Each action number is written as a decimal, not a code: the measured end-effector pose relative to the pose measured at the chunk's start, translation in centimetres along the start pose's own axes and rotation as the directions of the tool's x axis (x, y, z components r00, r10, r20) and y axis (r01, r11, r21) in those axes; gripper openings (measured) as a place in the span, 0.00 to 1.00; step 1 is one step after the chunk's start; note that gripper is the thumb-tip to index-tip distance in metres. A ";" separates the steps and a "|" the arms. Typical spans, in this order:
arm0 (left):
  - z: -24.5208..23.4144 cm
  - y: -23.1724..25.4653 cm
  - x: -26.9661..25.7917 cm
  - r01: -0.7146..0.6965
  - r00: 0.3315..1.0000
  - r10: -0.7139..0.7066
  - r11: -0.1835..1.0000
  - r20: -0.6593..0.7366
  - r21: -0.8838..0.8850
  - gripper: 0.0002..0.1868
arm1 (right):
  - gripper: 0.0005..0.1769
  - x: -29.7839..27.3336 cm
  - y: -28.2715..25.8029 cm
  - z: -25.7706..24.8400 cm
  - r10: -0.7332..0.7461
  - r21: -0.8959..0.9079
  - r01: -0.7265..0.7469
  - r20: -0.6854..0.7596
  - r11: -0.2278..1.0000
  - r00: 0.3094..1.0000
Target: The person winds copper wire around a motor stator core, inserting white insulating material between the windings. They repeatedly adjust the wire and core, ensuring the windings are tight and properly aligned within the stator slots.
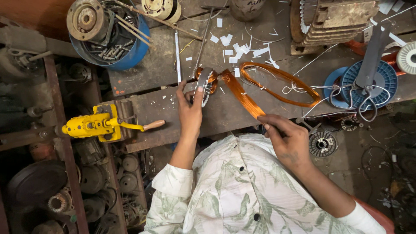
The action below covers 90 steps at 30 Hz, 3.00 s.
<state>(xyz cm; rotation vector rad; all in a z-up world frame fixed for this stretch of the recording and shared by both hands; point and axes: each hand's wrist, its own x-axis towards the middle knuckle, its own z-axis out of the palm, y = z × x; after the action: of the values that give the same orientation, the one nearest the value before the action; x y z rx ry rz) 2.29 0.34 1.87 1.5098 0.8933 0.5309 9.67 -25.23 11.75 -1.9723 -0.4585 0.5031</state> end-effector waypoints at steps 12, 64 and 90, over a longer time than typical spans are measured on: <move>0.4 0.9 0.7 0.006 1.000 -0.006 0.995 0.001 0.100 0.33 | 0.22 -0.5 1.1 -0.1 -0.544 -0.617 0.457 0.056 0.640 0.838; 4.2 1.8 -1.2 -0.649 0.758 0.453 0.592 0.470 0.477 0.28 | 0.12 6.4 4.8 -5.2 0.258 0.292 -0.351 0.313 0.890 0.914; 2.4 3.8 2.4 -0.920 0.390 0.655 0.249 0.648 0.301 0.11 | 0.14 5.5 7.7 -4.5 -0.387 0.002 0.402 0.274 0.916 0.880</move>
<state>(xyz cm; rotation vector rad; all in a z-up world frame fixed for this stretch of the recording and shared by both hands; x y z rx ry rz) 6.48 0.91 4.78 2.6362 -0.2404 0.6409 17.48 -29.00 5.80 -1.8004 -1.0344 0.5000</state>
